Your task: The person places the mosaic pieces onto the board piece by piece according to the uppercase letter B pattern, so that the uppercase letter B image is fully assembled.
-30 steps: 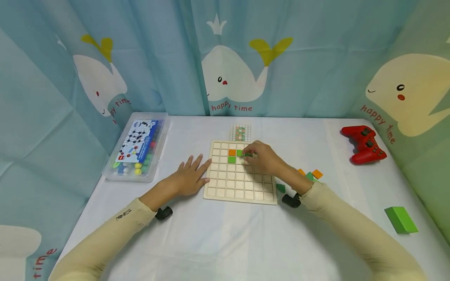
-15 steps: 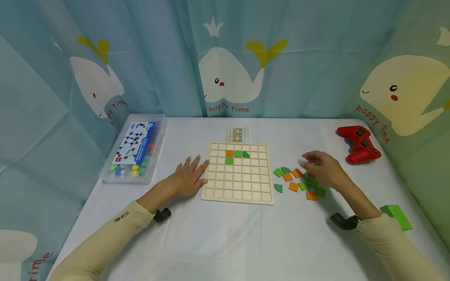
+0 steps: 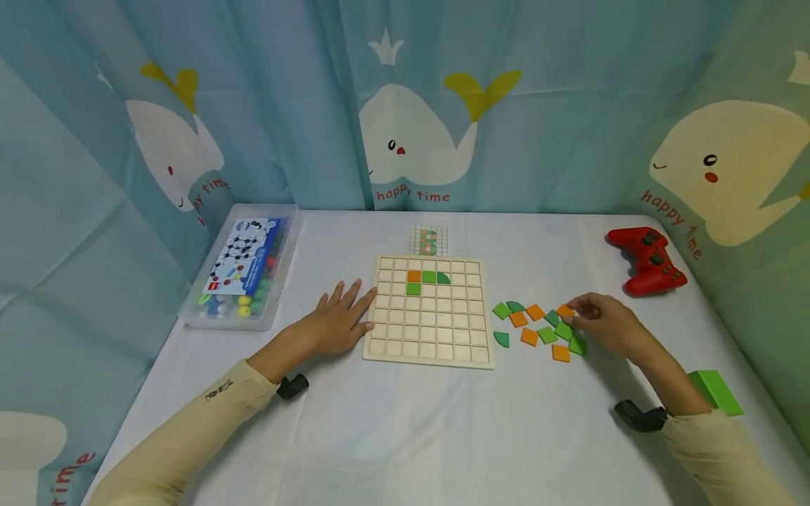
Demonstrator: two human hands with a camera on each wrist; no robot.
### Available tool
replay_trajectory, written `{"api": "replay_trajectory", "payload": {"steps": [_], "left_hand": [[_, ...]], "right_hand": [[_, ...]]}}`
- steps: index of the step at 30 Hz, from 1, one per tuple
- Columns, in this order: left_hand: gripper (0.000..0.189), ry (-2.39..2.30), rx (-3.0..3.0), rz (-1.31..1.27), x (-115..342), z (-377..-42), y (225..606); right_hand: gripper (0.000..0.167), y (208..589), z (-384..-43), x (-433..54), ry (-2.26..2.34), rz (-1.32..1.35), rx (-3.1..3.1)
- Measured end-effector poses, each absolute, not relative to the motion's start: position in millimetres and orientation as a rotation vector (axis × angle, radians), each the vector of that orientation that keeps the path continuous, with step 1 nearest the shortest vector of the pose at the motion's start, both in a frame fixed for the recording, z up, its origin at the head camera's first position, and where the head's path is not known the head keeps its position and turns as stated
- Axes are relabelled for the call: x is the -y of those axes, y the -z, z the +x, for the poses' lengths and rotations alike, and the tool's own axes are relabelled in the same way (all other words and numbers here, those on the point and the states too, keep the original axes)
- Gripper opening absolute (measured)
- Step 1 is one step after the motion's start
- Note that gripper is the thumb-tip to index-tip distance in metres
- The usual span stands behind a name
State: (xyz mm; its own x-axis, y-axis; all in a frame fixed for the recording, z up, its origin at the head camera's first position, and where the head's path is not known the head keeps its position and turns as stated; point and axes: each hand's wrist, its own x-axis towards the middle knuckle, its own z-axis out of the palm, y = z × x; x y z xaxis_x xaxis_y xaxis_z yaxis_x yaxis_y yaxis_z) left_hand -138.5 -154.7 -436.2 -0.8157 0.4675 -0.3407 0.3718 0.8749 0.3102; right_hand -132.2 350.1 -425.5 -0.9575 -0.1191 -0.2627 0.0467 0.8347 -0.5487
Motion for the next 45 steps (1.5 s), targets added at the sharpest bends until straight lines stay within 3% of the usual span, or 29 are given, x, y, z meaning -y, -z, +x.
{"api": "replay_trajectory", "payload": {"steps": [10, 22, 33, 45], "left_hand": [[0.069, -0.327, -2.638, 0.616, 155.0, -138.4, 439.1], [0.069, -0.335, -2.639, 0.602, 155.5, -136.2, 435.2], [0.069, -0.31, -2.634, 0.605, 156.9, -139.3, 438.8], [0.07, -0.317, -2.628, 0.599, 155.9, -139.2, 437.8]], "right_hand": [[0.047, 429.1, -136.2, -347.0, 0.888, -0.009, -2.729], [0.035, 428.8, -148.5, -334.0, 0.843, -0.138, -2.827], [0.034, 409.2, -171.8, -250.3, 0.922, -0.326, -2.771], [0.022, 427.1, -190.0, -176.6, 0.979, -0.63, -2.696]]}}
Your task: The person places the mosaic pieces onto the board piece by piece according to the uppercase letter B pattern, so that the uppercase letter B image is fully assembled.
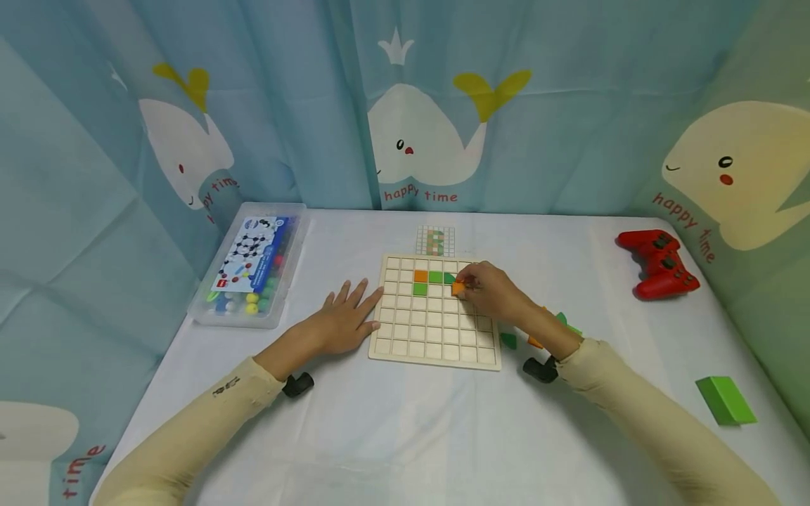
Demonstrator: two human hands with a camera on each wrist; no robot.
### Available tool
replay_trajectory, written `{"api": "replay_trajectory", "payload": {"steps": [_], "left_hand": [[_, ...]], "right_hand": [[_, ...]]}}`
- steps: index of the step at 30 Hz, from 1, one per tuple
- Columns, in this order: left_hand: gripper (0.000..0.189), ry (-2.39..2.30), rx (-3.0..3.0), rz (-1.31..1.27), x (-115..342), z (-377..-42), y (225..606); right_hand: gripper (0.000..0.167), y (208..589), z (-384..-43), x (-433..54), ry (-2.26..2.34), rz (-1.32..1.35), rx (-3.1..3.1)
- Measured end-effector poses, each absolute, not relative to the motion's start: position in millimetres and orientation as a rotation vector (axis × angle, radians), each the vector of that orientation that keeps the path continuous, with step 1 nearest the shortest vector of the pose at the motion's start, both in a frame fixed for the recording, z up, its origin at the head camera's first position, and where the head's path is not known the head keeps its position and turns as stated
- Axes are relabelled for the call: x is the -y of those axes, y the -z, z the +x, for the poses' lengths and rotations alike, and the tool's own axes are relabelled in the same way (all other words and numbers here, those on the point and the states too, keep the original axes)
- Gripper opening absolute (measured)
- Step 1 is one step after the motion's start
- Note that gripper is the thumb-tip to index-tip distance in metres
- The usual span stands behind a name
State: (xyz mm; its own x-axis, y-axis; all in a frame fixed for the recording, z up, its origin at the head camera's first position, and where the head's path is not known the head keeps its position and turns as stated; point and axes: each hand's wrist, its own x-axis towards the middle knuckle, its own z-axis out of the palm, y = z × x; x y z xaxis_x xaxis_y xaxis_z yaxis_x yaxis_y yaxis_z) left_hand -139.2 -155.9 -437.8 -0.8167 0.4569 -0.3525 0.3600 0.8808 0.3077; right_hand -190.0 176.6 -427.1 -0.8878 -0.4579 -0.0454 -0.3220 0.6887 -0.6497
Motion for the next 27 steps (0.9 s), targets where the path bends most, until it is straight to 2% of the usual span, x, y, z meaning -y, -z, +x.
{"api": "replay_trajectory", "payload": {"steps": [7, 18, 27], "left_hand": [[0.07, -0.298, -2.636, 0.599, 155.1, -140.0, 437.0], [0.069, -0.29, -2.631, 0.593, 153.4, -140.2, 435.9], [0.07, -0.285, -2.63, 0.591, 153.2, -139.9, 436.1]], "right_hand": [[0.013, 432.4, -190.5, -166.4, 0.978, -0.674, -2.676], [0.017, 431.1, -185.5, -166.4, 0.952, -0.663, -2.698], [0.027, 414.3, -187.8, -213.2, 0.956, -0.489, -2.736]]}}
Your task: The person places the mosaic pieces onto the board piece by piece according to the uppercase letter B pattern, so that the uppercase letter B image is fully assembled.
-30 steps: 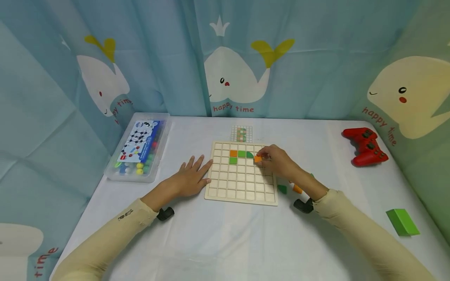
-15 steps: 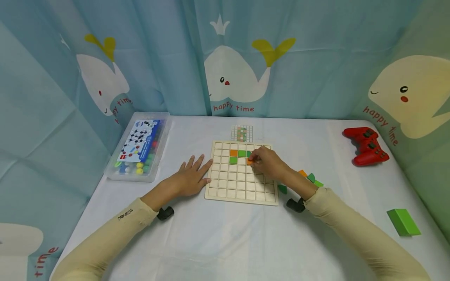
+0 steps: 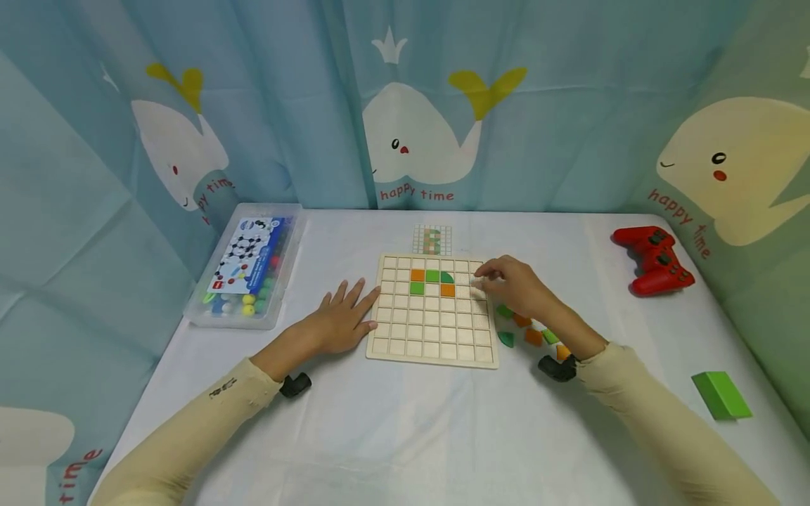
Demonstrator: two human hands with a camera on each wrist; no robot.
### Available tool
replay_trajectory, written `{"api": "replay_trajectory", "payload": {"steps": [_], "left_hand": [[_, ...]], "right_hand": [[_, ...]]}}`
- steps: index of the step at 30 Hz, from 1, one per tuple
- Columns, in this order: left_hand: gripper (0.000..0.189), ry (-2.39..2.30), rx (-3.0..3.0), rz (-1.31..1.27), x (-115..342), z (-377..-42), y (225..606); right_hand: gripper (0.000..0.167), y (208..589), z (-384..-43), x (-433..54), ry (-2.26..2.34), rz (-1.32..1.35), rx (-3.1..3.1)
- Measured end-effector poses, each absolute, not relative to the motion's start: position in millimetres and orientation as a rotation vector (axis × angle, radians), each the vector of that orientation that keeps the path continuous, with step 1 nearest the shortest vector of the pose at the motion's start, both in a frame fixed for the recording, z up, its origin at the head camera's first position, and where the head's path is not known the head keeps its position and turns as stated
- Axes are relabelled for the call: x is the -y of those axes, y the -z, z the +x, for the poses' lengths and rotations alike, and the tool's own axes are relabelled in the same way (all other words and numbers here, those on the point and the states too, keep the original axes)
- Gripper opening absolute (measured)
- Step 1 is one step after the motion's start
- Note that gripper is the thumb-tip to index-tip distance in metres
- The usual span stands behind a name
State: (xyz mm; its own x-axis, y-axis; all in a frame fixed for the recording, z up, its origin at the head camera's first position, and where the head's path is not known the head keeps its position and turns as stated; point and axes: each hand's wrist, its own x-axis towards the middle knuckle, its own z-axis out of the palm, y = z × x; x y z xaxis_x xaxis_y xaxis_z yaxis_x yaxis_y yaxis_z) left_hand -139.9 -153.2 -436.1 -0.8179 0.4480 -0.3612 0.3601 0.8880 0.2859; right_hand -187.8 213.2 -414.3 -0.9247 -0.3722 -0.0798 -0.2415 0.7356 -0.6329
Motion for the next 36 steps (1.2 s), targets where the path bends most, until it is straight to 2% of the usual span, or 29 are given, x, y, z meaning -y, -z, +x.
{"api": "replay_trajectory", "payload": {"steps": [8, 13, 16, 23, 36], "left_hand": [[0.07, -0.27, -2.634, 0.6, 153.6, -139.3, 438.4], [0.07, -0.267, -2.637, 0.596, 153.7, -138.8, 439.5], [0.07, -0.258, -2.637, 0.593, 153.4, -138.3, 438.3], [0.069, -0.253, -2.634, 0.6, 152.3, -138.6, 435.9], [0.069, -0.261, -2.627, 0.603, 152.6, -138.2, 432.1]], "right_hand": [[0.034, 397.6, -182.9, -278.2, 0.835, -0.285, -2.667], [0.042, 400.4, -176.4, -300.8, 0.644, -0.221, -2.614], [0.046, 405.5, -174.3, -304.5, 0.572, -0.204, -2.583], [0.034, 413.6, -173.1, -302.9, 0.624, -0.227, -2.678], [0.037, 432.8, -185.5, -308.7, 0.87, -0.243, -2.683]]}}
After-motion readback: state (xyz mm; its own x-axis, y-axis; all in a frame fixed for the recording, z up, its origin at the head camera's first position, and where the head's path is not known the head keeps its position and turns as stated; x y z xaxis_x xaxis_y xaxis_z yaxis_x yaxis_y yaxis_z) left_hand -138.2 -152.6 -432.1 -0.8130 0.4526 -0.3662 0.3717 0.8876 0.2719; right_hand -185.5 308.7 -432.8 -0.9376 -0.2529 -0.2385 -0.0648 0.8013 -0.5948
